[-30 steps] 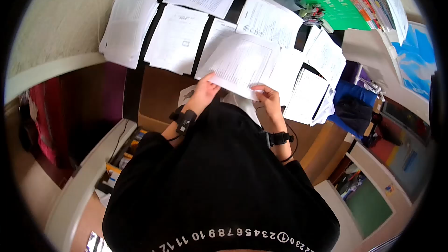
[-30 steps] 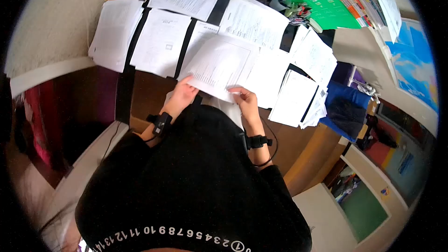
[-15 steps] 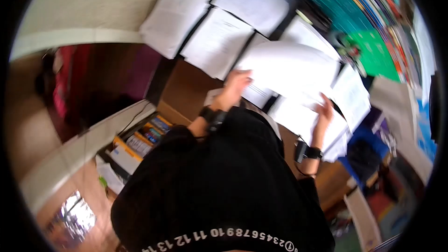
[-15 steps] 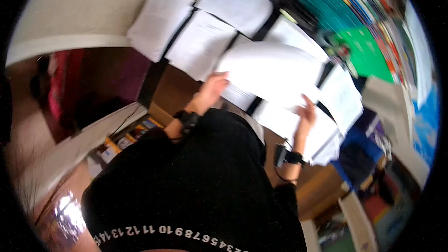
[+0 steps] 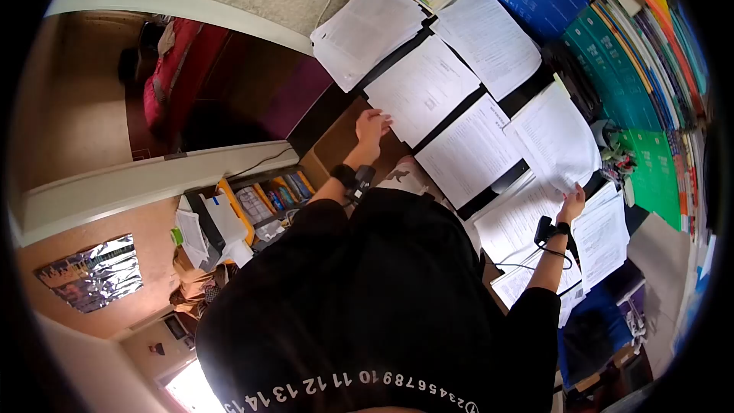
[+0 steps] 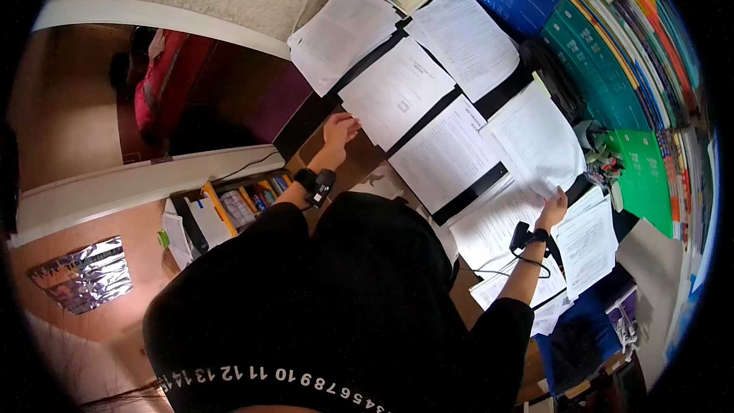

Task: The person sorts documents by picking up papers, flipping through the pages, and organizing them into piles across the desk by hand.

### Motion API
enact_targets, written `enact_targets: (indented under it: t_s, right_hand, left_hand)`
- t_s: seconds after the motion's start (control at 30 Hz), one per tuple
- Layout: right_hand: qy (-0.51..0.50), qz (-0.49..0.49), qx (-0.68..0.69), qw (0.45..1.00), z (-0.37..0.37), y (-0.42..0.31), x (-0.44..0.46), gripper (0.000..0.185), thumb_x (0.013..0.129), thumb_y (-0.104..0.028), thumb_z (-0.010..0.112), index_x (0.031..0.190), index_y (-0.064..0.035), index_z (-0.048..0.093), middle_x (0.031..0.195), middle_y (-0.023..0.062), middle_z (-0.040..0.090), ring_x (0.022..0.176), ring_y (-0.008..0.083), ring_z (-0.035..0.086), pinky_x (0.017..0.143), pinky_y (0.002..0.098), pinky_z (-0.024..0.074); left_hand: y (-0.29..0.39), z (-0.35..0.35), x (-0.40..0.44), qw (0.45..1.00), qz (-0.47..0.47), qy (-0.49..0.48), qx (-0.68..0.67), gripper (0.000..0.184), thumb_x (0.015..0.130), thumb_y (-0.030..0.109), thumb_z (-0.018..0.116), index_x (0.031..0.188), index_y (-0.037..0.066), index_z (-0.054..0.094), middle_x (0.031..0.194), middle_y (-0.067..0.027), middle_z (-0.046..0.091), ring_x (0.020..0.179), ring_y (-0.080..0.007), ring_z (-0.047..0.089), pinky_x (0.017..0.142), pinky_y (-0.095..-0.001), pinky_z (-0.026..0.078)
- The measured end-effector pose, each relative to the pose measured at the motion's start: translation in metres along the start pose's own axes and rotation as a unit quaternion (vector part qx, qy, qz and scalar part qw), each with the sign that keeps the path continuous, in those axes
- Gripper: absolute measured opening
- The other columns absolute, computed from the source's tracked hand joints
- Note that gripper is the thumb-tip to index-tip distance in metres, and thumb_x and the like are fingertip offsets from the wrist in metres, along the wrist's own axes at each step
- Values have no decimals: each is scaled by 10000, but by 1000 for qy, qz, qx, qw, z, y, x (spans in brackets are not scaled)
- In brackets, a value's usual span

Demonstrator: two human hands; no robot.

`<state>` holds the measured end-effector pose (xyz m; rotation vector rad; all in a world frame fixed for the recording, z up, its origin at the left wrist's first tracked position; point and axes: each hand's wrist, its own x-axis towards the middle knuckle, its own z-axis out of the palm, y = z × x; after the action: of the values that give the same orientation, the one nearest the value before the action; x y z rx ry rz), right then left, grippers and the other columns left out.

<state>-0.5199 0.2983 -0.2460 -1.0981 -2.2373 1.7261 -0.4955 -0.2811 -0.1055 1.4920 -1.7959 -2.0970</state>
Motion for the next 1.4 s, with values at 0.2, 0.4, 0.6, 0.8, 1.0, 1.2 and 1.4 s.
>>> enact_targets:
  t_s: [0.2,0.4,0.6,0.8,1.0,1.2,1.4]
  right_hand:
    - [46,149,-5,988,8,-4,-16,495,806,-72,513,1295,-104,441,1249,152,490,1041,254,528,811,368,474]
    - [173,131,-130,967,24,-1,-47,641,770,-171,559,1329,54,338,1209,218,515,1038,291,532,892,376,420]
    - [3,-9,-382,924,102,-14,-81,581,762,-218,668,1255,-1,450,1208,195,524,1112,313,501,962,354,383]
    - [-128,-90,-415,896,209,-35,-79,716,696,-300,739,1279,-62,398,1245,228,444,1166,391,428,985,418,365]
    - [-51,44,-471,880,253,-60,-84,916,639,-569,704,1338,-188,250,1374,252,203,1271,436,241,971,578,299]
    - [-72,31,-492,867,242,-71,-82,1078,607,-582,741,1412,-140,177,1450,193,171,1324,372,191,1010,561,290]
    - [-44,-78,-503,859,239,-94,-125,861,691,-315,760,1371,-95,280,1424,177,241,1302,395,240,1005,450,384]
  left_hand:
    - [29,-18,125,896,265,68,351,415,733,108,657,1105,16,498,1073,-139,581,962,-247,578,801,-312,462]
    - [81,-5,192,782,314,-12,539,737,730,249,693,1331,22,332,1409,-198,273,1299,-373,247,1002,-521,285]
    - [77,-11,217,699,348,-19,625,795,750,271,680,1386,30,268,1431,-231,217,1287,-444,223,992,-530,290]
    - [88,-32,227,681,407,-72,605,665,770,304,662,1310,26,391,1396,-211,311,1245,-427,310,938,-509,370]
    - [99,-38,232,677,449,-102,574,591,775,307,657,1248,20,450,1335,-221,392,1193,-432,376,939,-470,396]
    - [88,-43,239,665,470,-113,569,590,814,295,613,1297,28,406,1373,-213,351,1231,-392,344,1023,-450,308]
    - [94,-28,226,662,413,-101,617,577,801,251,617,1275,-3,409,1357,-216,357,1216,-403,357,1001,-448,346]
